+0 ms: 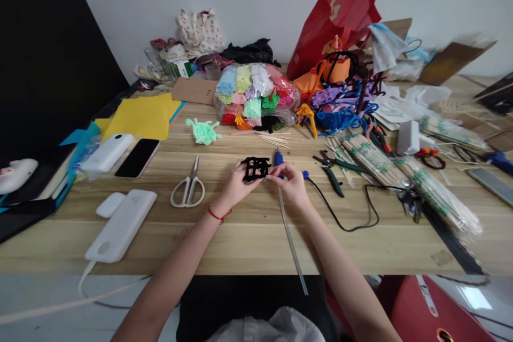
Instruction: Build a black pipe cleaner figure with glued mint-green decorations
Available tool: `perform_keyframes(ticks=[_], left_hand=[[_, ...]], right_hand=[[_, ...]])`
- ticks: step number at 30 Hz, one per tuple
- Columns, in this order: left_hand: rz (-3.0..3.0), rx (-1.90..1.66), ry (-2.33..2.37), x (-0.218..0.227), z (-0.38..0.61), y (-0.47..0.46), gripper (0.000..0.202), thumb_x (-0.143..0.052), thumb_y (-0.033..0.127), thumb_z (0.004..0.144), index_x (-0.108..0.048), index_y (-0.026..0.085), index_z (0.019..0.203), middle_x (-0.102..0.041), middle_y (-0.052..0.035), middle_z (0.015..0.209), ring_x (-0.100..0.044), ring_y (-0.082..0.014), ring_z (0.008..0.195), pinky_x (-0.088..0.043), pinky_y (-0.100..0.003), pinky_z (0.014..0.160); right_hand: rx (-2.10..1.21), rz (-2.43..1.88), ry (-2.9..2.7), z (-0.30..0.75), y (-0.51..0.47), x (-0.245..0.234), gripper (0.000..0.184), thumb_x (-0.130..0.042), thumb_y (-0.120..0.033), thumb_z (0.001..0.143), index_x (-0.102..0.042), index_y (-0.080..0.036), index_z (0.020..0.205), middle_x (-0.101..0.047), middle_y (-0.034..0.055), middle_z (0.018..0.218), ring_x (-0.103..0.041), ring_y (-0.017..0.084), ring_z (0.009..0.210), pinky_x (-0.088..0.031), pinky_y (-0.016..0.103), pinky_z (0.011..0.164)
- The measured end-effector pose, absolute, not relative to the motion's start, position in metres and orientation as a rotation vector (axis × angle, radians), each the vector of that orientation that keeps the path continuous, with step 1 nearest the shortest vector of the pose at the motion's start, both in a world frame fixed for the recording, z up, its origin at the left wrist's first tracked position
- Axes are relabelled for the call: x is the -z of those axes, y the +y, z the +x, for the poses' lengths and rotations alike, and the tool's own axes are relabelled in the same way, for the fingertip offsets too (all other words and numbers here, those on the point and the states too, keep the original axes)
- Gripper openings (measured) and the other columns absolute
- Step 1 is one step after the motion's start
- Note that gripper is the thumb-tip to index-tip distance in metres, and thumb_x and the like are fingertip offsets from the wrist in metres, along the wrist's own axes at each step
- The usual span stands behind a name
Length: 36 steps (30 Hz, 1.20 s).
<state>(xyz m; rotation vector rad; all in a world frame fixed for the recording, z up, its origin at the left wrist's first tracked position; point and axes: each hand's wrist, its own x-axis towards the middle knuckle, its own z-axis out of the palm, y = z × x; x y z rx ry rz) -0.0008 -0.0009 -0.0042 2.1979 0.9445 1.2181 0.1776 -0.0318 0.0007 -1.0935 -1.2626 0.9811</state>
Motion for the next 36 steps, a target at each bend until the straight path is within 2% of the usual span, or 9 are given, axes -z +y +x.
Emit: perform_keyframes(ticks=[6, 11, 14, 19, 24, 29, 36], left_hand=[[2.153, -1.220, 1.003, 0.006, 0.000, 0.000, 0.008, -0.068, 0.024, 0.079, -0.067, 0.020, 0.086, -0.070, -0.0068, 0.101, -0.059, -0.0221, 0.103, -0.047, -0.040, 0.091], [2.121, -1.164, 1.007, 0.003, -0.001, 0.001, 0.006, -0.069, 0.023, 0.076, -0.066, 0.020, 0.080, -0.070, -0.0065, 0.098, -0.059, -0.0225, 0.102, -0.047, -0.040, 0.091], [1.977, -1.142, 1.023, 0.003, 0.000, 0.000, 0.007, -0.070, 0.023, 0.074, -0.065, 0.018, 0.077, -0.070, -0.0063, 0.093, -0.062, -0.0216, 0.096, -0.048, -0.038, 0.088], [1.531, -1.025, 1.045, 0.004, 0.003, 0.000, 0.019, -0.072, 0.029, 0.070, -0.067, 0.015, 0.082, -0.072, -0.0051, 0.085, -0.066, -0.0192, 0.081, -0.052, -0.033, 0.078], [1.356, -0.986, 1.048, 0.002, 0.000, -0.001, 0.028, -0.076, 0.034, 0.067, -0.070, 0.014, 0.087, -0.074, -0.0062, 0.091, -0.067, -0.0204, 0.084, -0.051, -0.035, 0.084], [1.243, -0.991, 0.981, 0.005, -0.001, 0.001, 0.036, -0.076, 0.034, 0.067, -0.071, 0.016, 0.098, -0.073, -0.0074, 0.103, -0.066, -0.0213, 0.094, -0.050, -0.036, 0.089], [1.060, -0.936, 0.981, 0.010, -0.002, 0.006, 0.038, -0.076, 0.034, 0.067, -0.070, 0.017, 0.101, -0.072, -0.0108, 0.107, -0.067, -0.0205, 0.091, -0.053, -0.029, 0.073]], right_hand=[[-0.861, -1.079, -1.333, 0.173, -0.035, -0.001, 0.031, -0.069, -0.031, 0.074, -0.039, -0.023, 0.066, -0.064, 0.0015, 0.076, -0.061, 0.018, 0.077, -0.046, 0.033, 0.074], [-0.844, -1.087, -1.407, 0.173, -0.037, -0.002, 0.033, -0.067, -0.033, 0.076, -0.036, -0.024, 0.068, -0.063, 0.0018, 0.078, -0.059, 0.018, 0.079, -0.046, 0.034, 0.075], [-0.830, -1.102, -1.454, 0.174, -0.037, -0.003, 0.029, -0.066, -0.034, 0.077, -0.041, -0.023, 0.070, -0.063, 0.0019, 0.078, -0.059, 0.018, 0.078, -0.045, 0.032, 0.074], [-0.718, -1.134, -1.442, 0.181, -0.034, -0.002, 0.025, -0.074, -0.035, 0.072, -0.054, -0.021, 0.077, -0.064, 0.0020, 0.081, -0.058, 0.017, 0.075, -0.044, 0.030, 0.069], [-0.716, -1.225, -1.319, 0.187, -0.032, -0.003, 0.025, -0.075, -0.040, 0.070, -0.061, -0.019, 0.067, -0.062, 0.0008, 0.066, -0.056, 0.016, 0.064, -0.044, 0.030, 0.065], [-0.861, -1.242, -1.246, 0.188, -0.032, -0.005, 0.023, -0.072, -0.040, 0.071, -0.066, -0.019, 0.068, -0.063, 0.0014, 0.064, -0.057, 0.016, 0.062, -0.045, 0.029, 0.062], [-0.955, -1.171, -1.274, 0.184, -0.031, -0.003, 0.026, -0.060, -0.045, 0.082, -0.066, -0.020, 0.079, -0.068, 0.0035, 0.071, -0.062, 0.017, 0.066, -0.051, 0.032, 0.068]])
